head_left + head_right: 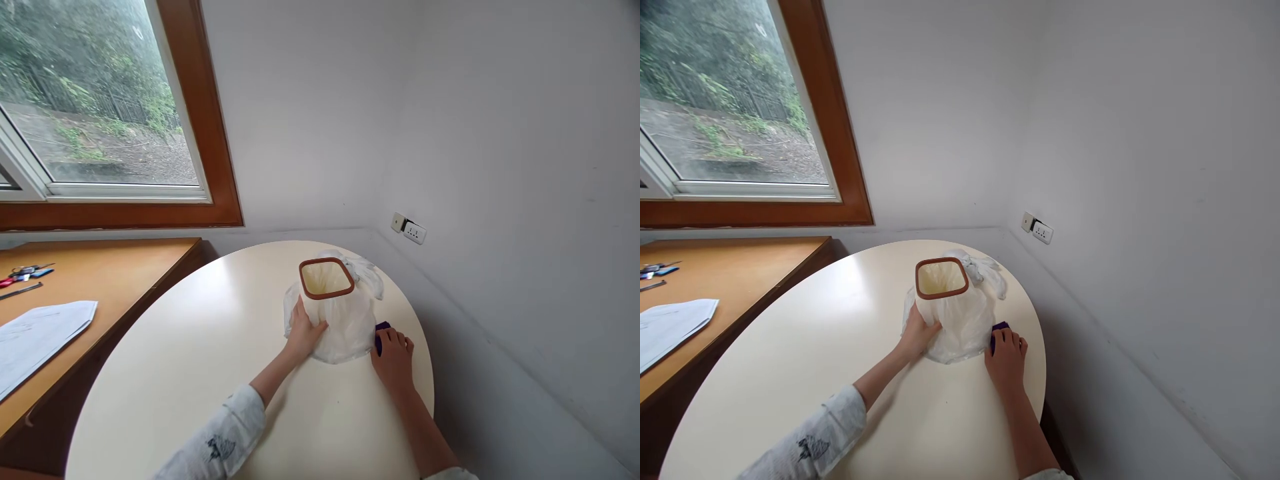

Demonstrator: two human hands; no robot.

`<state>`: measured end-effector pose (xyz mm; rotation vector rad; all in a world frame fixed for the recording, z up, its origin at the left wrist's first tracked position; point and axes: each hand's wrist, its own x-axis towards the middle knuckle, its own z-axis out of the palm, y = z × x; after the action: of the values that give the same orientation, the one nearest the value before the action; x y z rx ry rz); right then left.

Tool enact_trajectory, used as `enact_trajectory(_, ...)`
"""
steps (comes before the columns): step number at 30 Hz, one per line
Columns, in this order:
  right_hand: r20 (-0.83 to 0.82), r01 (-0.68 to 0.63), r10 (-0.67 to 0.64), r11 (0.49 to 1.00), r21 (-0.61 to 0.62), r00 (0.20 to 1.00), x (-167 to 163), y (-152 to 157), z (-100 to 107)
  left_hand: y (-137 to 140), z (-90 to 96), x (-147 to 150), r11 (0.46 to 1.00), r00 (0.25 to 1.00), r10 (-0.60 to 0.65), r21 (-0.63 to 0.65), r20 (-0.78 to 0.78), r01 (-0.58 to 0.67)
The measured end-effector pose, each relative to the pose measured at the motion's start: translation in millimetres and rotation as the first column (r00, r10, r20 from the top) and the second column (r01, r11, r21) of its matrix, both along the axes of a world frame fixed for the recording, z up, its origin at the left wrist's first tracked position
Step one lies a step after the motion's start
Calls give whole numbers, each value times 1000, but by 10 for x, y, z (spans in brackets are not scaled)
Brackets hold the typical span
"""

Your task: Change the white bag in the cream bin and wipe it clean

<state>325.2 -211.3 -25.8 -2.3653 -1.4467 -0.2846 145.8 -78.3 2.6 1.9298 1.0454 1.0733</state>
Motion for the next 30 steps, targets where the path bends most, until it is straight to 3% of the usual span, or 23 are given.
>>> enact_trajectory(12,-69,27,-27,1000,1,997,-8,7,-27,197,-132,656,994,994,55,-95,-91,-63)
enact_trajectory(23,-54,-182,190,976,117,980,-372,-442,-101,212,-161,658,997,995,-51,-58,-82,46)
enact_trajectory(30,7,-261,262,960,99,965,-467,-501,-82,189,-148,600,993,990,-119,-28,-82,117)
